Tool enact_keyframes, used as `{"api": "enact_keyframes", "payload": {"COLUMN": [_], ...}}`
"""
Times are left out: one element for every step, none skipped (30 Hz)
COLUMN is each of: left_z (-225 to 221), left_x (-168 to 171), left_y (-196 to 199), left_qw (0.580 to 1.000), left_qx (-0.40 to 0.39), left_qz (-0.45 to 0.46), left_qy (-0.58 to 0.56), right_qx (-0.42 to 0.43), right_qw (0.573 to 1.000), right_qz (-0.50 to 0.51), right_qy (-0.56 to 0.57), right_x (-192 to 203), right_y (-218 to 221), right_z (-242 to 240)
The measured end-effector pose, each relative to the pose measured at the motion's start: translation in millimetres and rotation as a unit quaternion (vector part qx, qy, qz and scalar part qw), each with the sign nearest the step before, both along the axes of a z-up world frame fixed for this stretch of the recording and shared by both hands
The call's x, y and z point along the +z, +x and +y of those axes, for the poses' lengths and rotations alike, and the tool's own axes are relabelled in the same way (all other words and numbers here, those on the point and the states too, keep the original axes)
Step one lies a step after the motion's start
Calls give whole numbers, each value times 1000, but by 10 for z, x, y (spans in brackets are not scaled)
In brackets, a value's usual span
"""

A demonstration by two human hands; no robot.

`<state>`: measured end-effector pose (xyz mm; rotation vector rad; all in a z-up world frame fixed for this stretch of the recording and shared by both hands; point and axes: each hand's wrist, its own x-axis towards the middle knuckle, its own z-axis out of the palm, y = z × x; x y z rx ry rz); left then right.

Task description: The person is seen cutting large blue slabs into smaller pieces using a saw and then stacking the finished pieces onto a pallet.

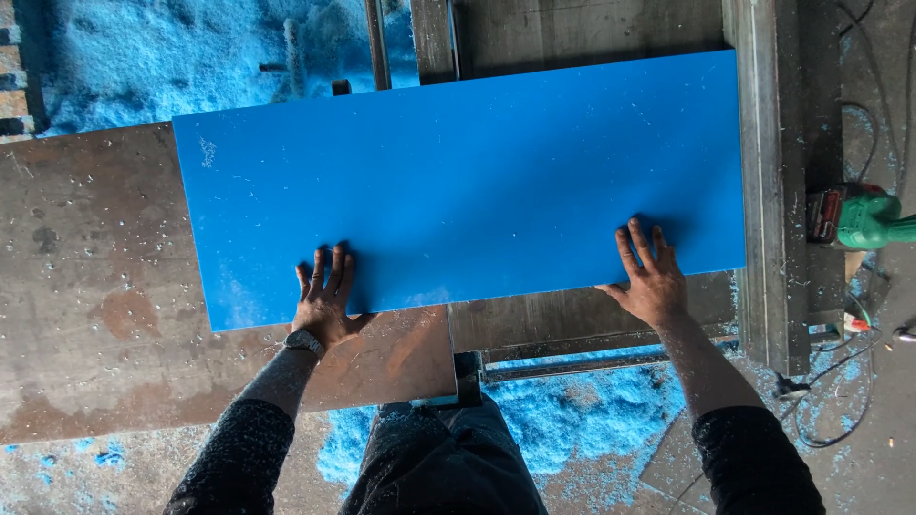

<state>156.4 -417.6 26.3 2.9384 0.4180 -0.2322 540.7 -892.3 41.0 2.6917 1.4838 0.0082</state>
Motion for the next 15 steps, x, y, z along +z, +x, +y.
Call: {"api": "enact_keyframes", "payload": {"left_z": [4, 8, 9, 10, 15, 20, 13, 8, 10, 13, 19, 10, 3, -6, -4], "left_x": [-18, -35, -33, -28, -27, -22, -12, -5, -31, -59, -84, -57, -35, -12, -19], "left_y": [-6, -13, -16, -19, -8, 11, 11, 12, -2, -16, -33, -36, -28, -19, -22], "left_qw": [1000, 1000, 1000, 1000, 1000, 1000, 1000, 999, 999, 1000, 1000, 1000, 1000, 1000, 1000], "left_qx": [3, 5, 3, 3, 3, 1, 5, 9, 9, 7, 6, 7, 7, 7, 6], "left_qz": [0, 0, -1, 7, 13, 10, 20, 30, 30, 10, -10, -10, -10, -9, -10], "left_qy": [-1, -2, -1, 3, 7, 7, 9, 10, 10, 7, 5, 5, 6, 6, 6], "right_qx": [-1, -3, -4, -7, -9, -10, -11, -12, -12, -14, -16, -15, -17, -19, -20], "right_qw": [1000, 1000, 1000, 1000, 1000, 1000, 1000, 1000, 1000, 1000, 1000, 1000, 1000, 1000, 1000], "right_qz": [2, 5, 4, 7, 10, 7, 9, 10, 10, 10, 11, 11, 11, 12, 12], "right_qy": [4, 9, 9, 9, 9, 9, 8, 7, 8, 6, 5, 6, 4, 3, 3], "right_x": [-2, -3, -14, -22, -28, -19, -12, -7, 6, 17, 27, 22, 14, 7, 0], "right_y": [-5, -12, -23, -33, -29, -24, -26, -27, -37, -47, -54, -54, -52, -49, -50], "right_z": [0, -1, -7, -13, -14, -14, -15, -16, -12, -8, 5, 9, 9, 6, -6]}}
